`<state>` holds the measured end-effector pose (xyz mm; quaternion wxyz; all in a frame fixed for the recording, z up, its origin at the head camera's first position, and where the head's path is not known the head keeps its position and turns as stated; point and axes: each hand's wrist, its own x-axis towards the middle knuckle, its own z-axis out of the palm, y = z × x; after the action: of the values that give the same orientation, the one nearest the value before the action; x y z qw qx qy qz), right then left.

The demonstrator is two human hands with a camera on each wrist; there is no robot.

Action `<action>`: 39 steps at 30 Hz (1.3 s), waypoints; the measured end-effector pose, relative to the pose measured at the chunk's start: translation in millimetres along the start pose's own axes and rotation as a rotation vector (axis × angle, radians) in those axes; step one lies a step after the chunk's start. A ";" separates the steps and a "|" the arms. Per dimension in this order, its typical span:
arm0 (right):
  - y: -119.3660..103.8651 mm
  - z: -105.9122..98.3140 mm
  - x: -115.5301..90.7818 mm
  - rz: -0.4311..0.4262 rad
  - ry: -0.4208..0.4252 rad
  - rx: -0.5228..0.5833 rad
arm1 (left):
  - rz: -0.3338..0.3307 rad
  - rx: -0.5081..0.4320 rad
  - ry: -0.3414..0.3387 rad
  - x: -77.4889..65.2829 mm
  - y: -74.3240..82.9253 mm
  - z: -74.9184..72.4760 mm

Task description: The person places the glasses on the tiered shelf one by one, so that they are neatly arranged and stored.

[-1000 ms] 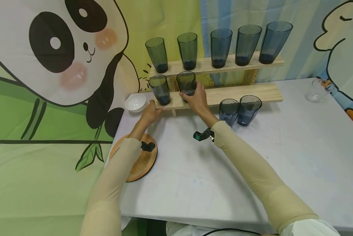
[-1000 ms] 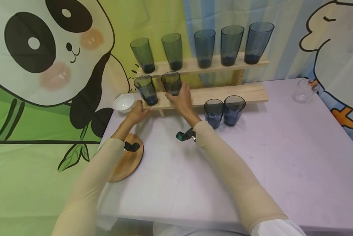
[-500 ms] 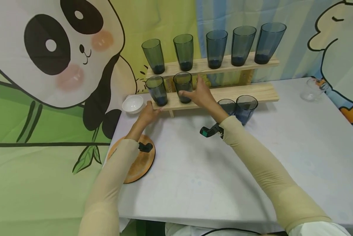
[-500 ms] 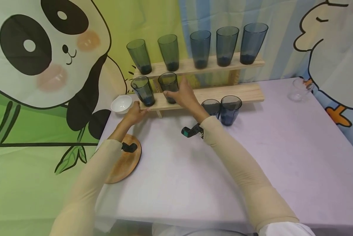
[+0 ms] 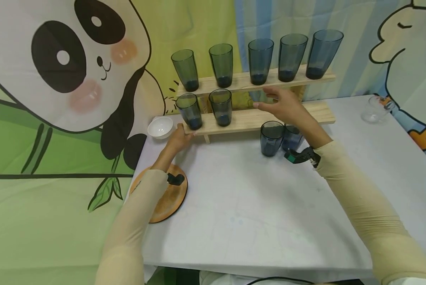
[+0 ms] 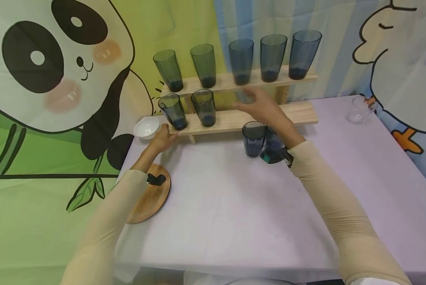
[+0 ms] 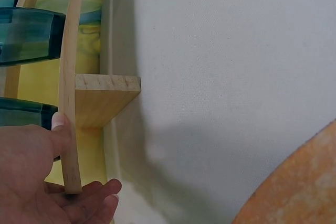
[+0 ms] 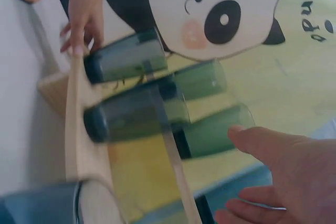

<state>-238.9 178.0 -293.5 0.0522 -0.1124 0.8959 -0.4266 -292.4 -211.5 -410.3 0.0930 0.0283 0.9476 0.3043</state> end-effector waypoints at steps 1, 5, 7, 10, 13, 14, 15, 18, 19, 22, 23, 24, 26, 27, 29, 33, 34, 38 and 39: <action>6.7 -5.3 -4.0 -0.003 0.007 -0.008 | -0.004 -0.003 -0.001 -0.5 -0.1 0.2; 32.9 -22.4 -20.1 0.018 0.029 -0.025 | -0.012 -0.010 -0.003 -0.9 -1.6 0.5; 45.0 -27.9 -27.5 0.036 0.034 -0.042 | -0.009 -0.009 -0.004 -1.0 -2.4 0.1; 62.2 -31.3 -37.7 0.051 0.039 -0.062 | -0.006 -0.014 -0.003 -1.2 -3.0 -0.5; 79.2 -28.1 -45.7 0.055 0.085 -0.044 | 0.000 -0.019 0.002 -2.6 -2.9 -1.3; 84.5 -26.3 -48.1 0.052 0.111 -0.031 | 0.003 -0.024 0.005 -3.0 -2.9 -1.5; 89.6 -24.3 -50.5 0.050 0.141 -0.018 | 0.008 -0.024 0.008 -3.4 -2.9 -1.7; 103.4 -18.0 -56.5 0.047 0.213 0.014 | 0.019 -0.024 0.013 -3.5 -3.0 -1.7; 107.7 -15.9 -58.4 0.046 0.223 0.025 | 0.019 -0.025 0.014 -3.4 -3.0 -1.5; 120.1 -8.9 -63.0 0.040 0.236 0.066 | 0.017 -0.023 0.013 -3.2 -2.6 -0.9; 123.9 -6.5 -64.4 0.037 0.236 0.083 | 0.017 -0.023 0.012 -3.2 -2.2 -0.6; 127.6 -4.1 -65.4 0.034 0.234 0.101 | 0.018 -0.023 0.013 -3.3 -1.7 -0.5; 134.1 0.8 -66.9 0.032 0.235 0.128 | 0.020 -0.024 0.014 -3.5 -1.1 -0.2; 136.8 3.0 -67.6 0.032 0.234 0.138 | 0.022 -0.023 0.014 -3.7 -1.0 -0.2; 141.7 7.6 -68.0 0.034 0.227 0.157 | 0.024 -0.023 0.015 -3.9 -0.9 0.0; 148.9 15.9 -68.2 0.043 0.222 0.169 | 0.027 -0.020 0.015 -4.3 -1.1 0.5; 150.4 17.9 -68.1 0.046 0.225 0.168 | 0.028 -0.018 0.015 -4.4 -0.9 0.7; 156.4 25.8 -66.4 0.042 0.246 0.154 | 0.021 -0.012 0.013 -4.3 0.4 1.6; 157.9 27.6 -65.9 0.038 0.251 0.150 | 0.019 -0.010 0.014 -4.4 0.8 1.8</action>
<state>-194.6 269.9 -433.6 -0.0441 -0.0372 0.8629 -0.5020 -287.7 -210.2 -410.5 0.0833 0.0347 0.9465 0.3099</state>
